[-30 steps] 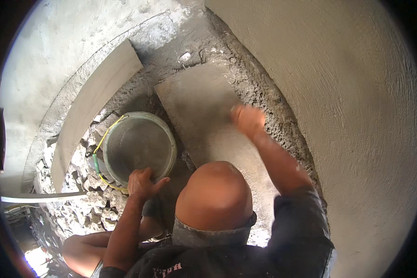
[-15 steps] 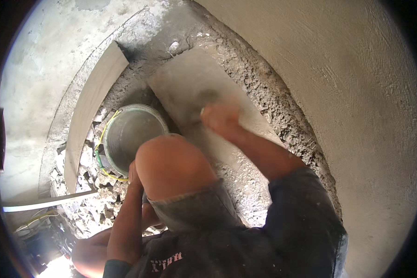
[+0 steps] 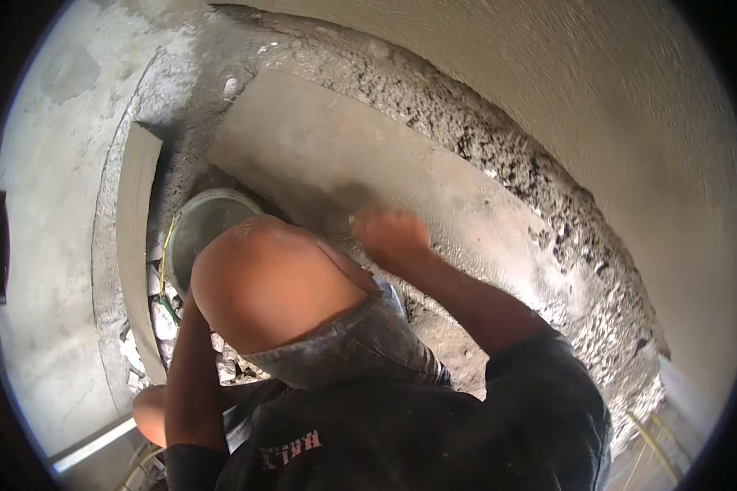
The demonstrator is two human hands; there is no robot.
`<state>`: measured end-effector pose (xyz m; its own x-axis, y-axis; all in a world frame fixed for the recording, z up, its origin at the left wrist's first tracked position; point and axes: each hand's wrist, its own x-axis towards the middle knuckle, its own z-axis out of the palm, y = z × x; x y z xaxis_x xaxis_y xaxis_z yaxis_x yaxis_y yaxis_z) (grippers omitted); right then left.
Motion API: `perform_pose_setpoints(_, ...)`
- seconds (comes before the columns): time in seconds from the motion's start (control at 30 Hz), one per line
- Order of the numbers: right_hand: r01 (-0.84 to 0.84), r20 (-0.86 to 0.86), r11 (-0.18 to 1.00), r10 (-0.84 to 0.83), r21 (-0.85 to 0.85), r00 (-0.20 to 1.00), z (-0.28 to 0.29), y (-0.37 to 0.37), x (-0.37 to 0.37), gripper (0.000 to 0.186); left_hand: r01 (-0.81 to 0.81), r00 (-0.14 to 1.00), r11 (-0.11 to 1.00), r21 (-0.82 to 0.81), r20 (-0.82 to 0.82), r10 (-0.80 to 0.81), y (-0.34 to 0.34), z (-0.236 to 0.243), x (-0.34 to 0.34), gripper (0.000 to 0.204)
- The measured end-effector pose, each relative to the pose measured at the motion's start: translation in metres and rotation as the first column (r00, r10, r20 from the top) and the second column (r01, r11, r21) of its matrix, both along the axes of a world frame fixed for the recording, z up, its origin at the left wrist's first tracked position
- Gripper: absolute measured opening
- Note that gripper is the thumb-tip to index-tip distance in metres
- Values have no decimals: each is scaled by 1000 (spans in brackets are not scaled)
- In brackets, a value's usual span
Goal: The person plasters a wall using a trowel and water from a bucket, applying mortar to the surface and smoothing it.
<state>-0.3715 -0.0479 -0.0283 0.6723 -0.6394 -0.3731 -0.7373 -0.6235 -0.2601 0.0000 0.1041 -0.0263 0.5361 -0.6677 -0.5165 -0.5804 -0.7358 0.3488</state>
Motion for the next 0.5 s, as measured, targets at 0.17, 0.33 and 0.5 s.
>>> perform_pose_setpoints(0.17,143,-376,990,-131,4,917,-9,45,-105,23,408,899,897,-173,-93,-427,-44,64,59,33)
perform_pose_setpoints(0.33,808,232,570,-775,-147,589,9,51,-207,37,386,880,838,-385,-119,-460,-61,73,105,31)
perform_pose_setpoints(0.5,781,-15,137,-983,609,184,43,107,-87,36,-224,713,965,136,-653,257,-44,-31,113,28)
